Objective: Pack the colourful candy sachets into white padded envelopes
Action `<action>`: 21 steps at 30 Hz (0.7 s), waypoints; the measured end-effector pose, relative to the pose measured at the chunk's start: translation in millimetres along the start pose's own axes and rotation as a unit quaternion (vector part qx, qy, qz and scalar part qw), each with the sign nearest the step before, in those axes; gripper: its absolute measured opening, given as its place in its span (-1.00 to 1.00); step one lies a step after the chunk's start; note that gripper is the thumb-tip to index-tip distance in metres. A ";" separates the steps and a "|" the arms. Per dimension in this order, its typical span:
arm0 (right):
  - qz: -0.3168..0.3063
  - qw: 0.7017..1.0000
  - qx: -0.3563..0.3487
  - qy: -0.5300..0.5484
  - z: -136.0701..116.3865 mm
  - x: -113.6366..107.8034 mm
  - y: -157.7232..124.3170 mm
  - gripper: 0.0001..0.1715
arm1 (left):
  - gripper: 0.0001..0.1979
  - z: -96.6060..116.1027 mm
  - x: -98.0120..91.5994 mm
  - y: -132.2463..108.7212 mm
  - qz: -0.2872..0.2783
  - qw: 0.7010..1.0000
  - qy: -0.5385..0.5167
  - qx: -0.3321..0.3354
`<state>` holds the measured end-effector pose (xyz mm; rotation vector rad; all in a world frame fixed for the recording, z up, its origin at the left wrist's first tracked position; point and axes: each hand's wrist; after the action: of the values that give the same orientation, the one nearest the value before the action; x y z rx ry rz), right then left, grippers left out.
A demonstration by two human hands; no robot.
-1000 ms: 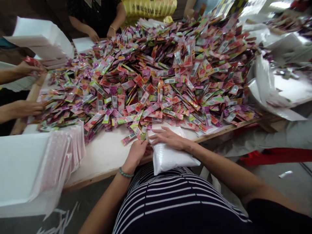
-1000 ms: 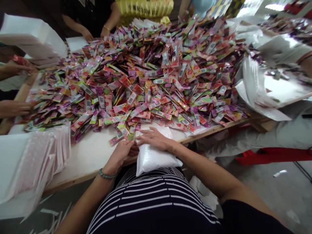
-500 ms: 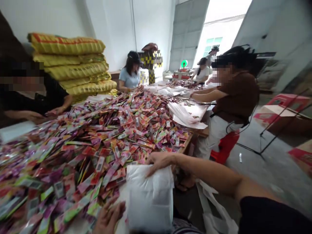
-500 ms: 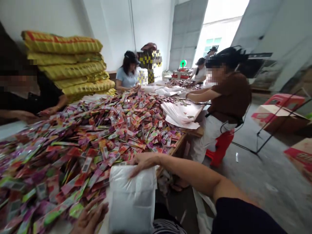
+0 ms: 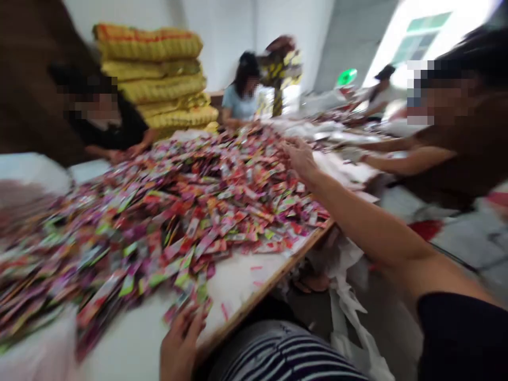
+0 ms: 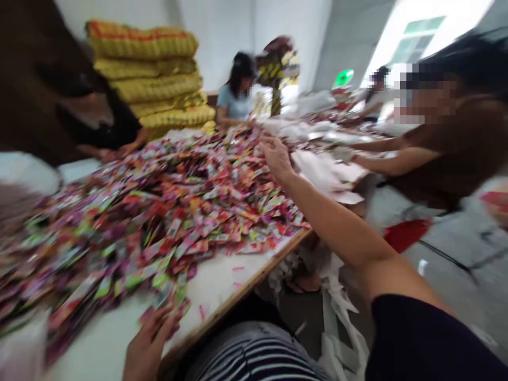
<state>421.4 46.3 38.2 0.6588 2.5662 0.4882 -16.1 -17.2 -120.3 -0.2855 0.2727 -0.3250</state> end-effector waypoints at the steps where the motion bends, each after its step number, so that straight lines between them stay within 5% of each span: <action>1: -0.043 0.999 0.010 0.025 4.7 37.6 -24.4 -0.62 | -0.50 2.1 0.3 -5.3 -0.018 1.000 0.026 0.001; 3: -0.165 0.984 0.020 0.056 8.2 107.4 -80.1 -0.67 | -0.59 2.4 -4.9 -10.9 -0.046 0.996 0.074 0.009; 6: -0.354 0.934 -0.018 0.042 0.6 183.9 -151.5 -0.80 | -0.71 -3.6 -27.8 -13.6 0.082 0.971 0.224 0.034; 8: -0.404 0.914 -0.049 -0.004 -8.6 220.9 -178.8 -0.79 | -0.75 -4.8 -47.5 -12.6 0.171 0.927 0.331 0.038; 11: -0.422 0.893 -0.061 -0.146 -21.5 262.8 -196.2 -0.75 | -0.71 4.2 -70.6 2.8 0.205 0.861 0.458 0.089; 14: -0.417 0.856 -0.047 -0.302 -25.1 285.1 -207.2 -0.62 | -0.55 20.2 -75.3 32.5 0.156 0.803 0.548 0.174; 16: -0.428 0.831 -0.064 -0.350 -20.6 286.1 -215.6 -0.70 | -0.45 27.6 -69.0 49.6 0.076 0.784 0.586 0.188; 21: -0.532 0.786 -0.088 -0.302 2.5 246.5 -227.3 -0.64 | -0.48 17.4 -51.7 47.0 -0.030 0.804 0.587 0.087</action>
<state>145.6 -11.8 -143.3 -0.6413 1.8173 0.0712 -45.1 47.5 -108.0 0.1358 1.4635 -0.5622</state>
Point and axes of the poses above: each hand's wrist, its own y-axis towards the middle knuckle, its own x-axis out of the palm, z = x × y, and after that the axes turned 12 degrees about -z, right-handed
